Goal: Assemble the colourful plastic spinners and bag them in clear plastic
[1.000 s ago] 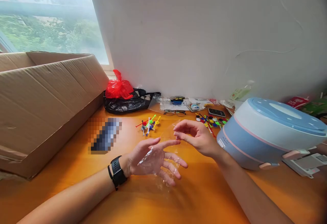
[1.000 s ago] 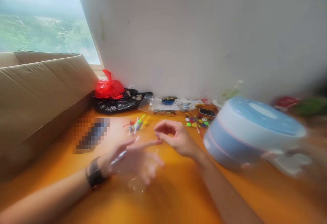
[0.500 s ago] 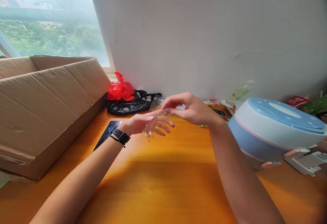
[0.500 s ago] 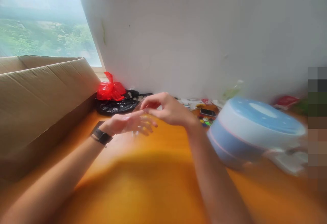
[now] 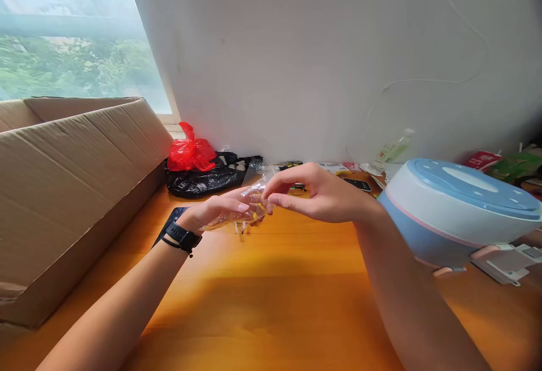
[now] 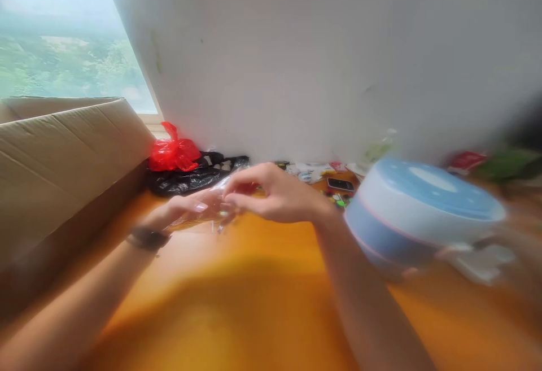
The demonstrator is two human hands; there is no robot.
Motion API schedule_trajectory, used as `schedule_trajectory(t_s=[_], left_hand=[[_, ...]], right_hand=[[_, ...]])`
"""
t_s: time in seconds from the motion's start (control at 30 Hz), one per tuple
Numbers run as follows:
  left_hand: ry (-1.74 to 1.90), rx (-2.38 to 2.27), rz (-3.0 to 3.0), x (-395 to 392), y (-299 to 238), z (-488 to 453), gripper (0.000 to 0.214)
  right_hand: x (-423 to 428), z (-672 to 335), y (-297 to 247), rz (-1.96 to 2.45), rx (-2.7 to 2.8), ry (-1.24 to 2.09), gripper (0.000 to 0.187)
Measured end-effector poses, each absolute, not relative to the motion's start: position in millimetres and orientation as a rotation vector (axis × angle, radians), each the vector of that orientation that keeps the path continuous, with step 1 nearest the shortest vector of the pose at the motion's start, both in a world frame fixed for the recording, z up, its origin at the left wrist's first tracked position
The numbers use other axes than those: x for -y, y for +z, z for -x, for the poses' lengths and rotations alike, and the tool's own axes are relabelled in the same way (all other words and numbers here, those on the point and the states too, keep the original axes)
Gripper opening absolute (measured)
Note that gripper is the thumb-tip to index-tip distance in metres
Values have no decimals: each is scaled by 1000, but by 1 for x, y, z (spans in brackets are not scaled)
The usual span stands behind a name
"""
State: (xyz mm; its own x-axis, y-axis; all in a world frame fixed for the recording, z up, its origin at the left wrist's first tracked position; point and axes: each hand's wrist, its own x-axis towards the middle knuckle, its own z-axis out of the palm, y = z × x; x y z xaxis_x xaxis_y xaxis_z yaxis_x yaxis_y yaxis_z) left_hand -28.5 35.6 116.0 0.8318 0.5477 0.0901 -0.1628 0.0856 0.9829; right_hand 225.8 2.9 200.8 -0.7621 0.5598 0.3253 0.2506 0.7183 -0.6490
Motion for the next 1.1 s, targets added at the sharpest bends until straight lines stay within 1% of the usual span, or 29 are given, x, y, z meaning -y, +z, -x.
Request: schedule_trajectory(t_s=[0.2,0.3,0.4,0.57,0.7,0.8,0.87,0.93,1.0,1.1], left_hand=[[539,-439,-1522,-23,129,23,55],[529,-481,-1576,-15,137,21,55],[527,-514,-1634,-7,145,18,54],[498,-525,-1679,2,156,14,60],[414,-517,-1715,-5,151,18,62],[361,-488,-1697,-16,142,25,55],[343,-473,-1681,-21,138,28,53],[354,-496,-1664,-22,137,30,55],[373,-532,-1650,-20,138,29,58],[385,-553,-1643,-18,139,28,56]], right_hand=[[3,-227,205,559,2535,777,24],[0,-224,202,478,2592,833,23],[-3,-220,198,408,2663,906,28],[2,-211,191,460,2671,986,32],[3,-208,188,509,2687,1003,35],[-1,-213,189,491,2672,1021,41],[-4,-216,191,458,2660,1054,38],[-7,-219,192,432,2649,1079,33],[-7,-221,192,422,2639,1096,31],[-6,-224,194,434,2633,1108,28]])
